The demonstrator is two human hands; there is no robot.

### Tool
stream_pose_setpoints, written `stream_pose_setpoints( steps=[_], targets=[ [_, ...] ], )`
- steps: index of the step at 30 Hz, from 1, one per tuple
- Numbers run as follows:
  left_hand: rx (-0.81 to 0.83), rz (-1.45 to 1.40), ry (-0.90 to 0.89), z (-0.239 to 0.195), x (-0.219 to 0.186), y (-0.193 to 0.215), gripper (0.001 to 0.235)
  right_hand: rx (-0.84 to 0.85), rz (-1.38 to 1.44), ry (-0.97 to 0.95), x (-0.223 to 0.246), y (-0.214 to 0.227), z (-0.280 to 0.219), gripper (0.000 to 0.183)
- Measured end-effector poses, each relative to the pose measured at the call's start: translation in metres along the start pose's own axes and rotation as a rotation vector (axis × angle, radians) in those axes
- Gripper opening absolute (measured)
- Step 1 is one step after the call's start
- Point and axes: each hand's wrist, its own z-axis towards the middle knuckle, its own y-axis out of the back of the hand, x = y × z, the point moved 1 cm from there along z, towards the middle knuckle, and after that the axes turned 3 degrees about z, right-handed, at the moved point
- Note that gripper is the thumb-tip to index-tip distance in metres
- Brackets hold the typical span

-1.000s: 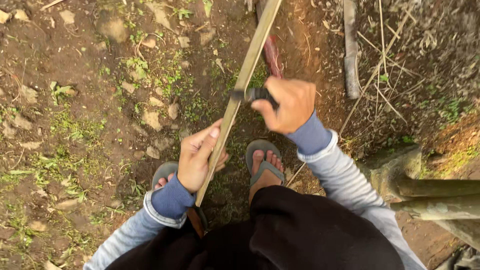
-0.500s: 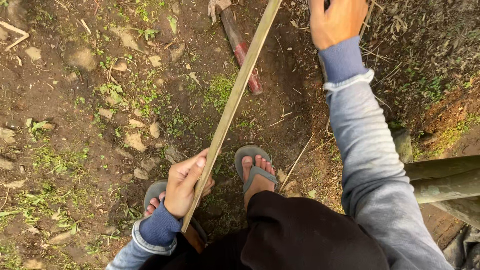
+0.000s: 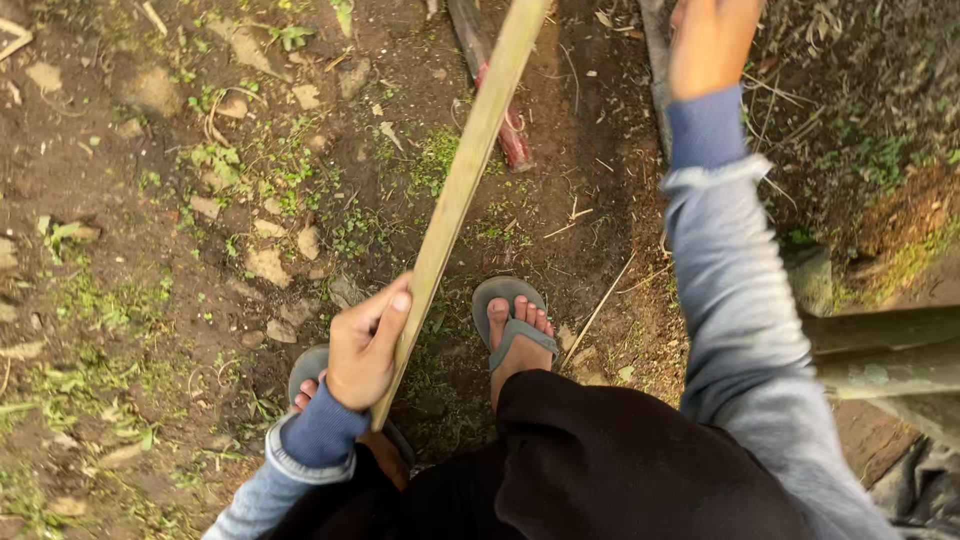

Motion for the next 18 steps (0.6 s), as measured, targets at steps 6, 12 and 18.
stream_pose_setpoints(
  steps=[6,12,18],
  targets=[
    [-0.236,0.162,-0.038,0.02,-0.03,0.002,0.039,0.444,0.105,0.059,0.168,-0.065,-0.174,0.023],
    [-0.257,-0.063,-0.028,0.025,-0.034,-0.006,0.04,0.593,0.222,0.355,0.228,-0.08,-0.226,0.056],
    [-0.221,-0.182,0.008,0.019,-0.038,0.0,0.043,0.543,0.115,0.437,0.247,-0.073,-0.206,0.058]
  ],
)
